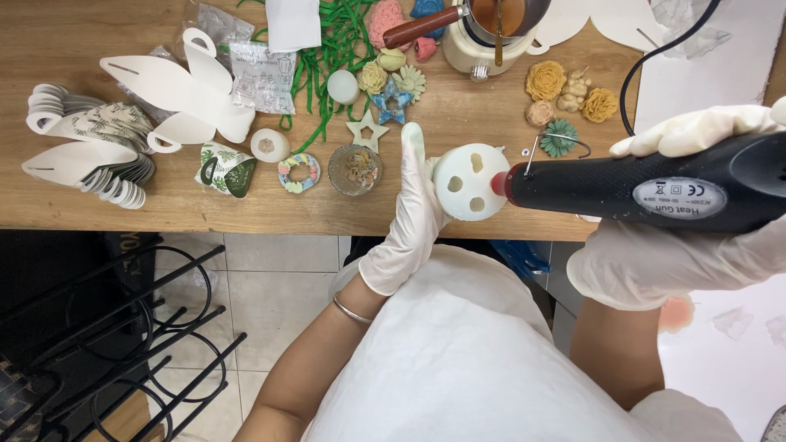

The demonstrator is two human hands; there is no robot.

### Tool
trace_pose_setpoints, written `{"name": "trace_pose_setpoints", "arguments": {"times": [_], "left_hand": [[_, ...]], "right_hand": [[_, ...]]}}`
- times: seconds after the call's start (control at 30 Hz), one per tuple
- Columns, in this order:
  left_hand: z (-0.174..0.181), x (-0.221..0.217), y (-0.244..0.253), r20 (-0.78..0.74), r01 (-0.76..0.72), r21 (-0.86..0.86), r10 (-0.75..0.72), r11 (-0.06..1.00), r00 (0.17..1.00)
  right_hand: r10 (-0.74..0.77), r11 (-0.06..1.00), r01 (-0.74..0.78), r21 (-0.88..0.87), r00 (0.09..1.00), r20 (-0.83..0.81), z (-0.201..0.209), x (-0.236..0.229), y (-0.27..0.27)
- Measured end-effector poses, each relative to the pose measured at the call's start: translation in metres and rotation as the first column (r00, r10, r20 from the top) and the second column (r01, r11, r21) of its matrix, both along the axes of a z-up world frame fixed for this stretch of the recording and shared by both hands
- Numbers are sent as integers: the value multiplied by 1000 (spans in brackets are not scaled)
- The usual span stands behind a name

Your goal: Cleaning and preparing a silicone candle mold with a heat gun and wipes.

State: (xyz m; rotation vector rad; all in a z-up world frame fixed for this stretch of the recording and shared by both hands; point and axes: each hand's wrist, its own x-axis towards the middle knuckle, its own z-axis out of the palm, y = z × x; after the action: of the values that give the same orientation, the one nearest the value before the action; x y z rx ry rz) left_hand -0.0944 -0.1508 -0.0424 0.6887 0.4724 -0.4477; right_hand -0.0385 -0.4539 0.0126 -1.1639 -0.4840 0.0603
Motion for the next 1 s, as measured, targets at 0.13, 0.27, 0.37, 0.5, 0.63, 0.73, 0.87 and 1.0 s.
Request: {"name": "trace_pose_setpoints", "arguments": {"times": [0.13, 0.27, 0.37, 0.5, 0.63, 0.73, 0.87, 1.0], "left_hand": [[2, 0, 0, 0, -3, -3, 3, 1000, 1000], [2, -1, -1, -27, 2, 40, 0, 999, 1000], [4, -2, -1, -26, 5, 40, -4, 999, 1000], [7, -4, -2, -11, 10, 26, -10, 1000, 1000], [10, -4, -1, 7, 17, 5, -17, 1000, 1000], [9, -4, -1, 27, 24, -10, -24, 1000, 999], [-3, -4, -2, 4, 15, -5, -15, 1000, 1000], [-17, -6, -2, -33, -5, 6, 5, 1000, 999]], "right_hand": [[108, 973, -110, -205, 994, -22, -9, 6, -32], [130, 938, -126, -324, 991, -9, 2, 6, -21], [115, 976, -116, -183, 993, -19, 7, 0, -1], [26, 1000, -26, -12, 1000, 1, -1, -5, -3], [-7, 985, -36, -170, 969, -245, -8, -3, -24], [-23, 967, 30, -252, 999, 29, -5, -1, -14], [174, 965, -188, -180, 980, -91, -3, 8, -33], [113, 888, -131, -440, 991, -66, -13, 15, -49]]}}
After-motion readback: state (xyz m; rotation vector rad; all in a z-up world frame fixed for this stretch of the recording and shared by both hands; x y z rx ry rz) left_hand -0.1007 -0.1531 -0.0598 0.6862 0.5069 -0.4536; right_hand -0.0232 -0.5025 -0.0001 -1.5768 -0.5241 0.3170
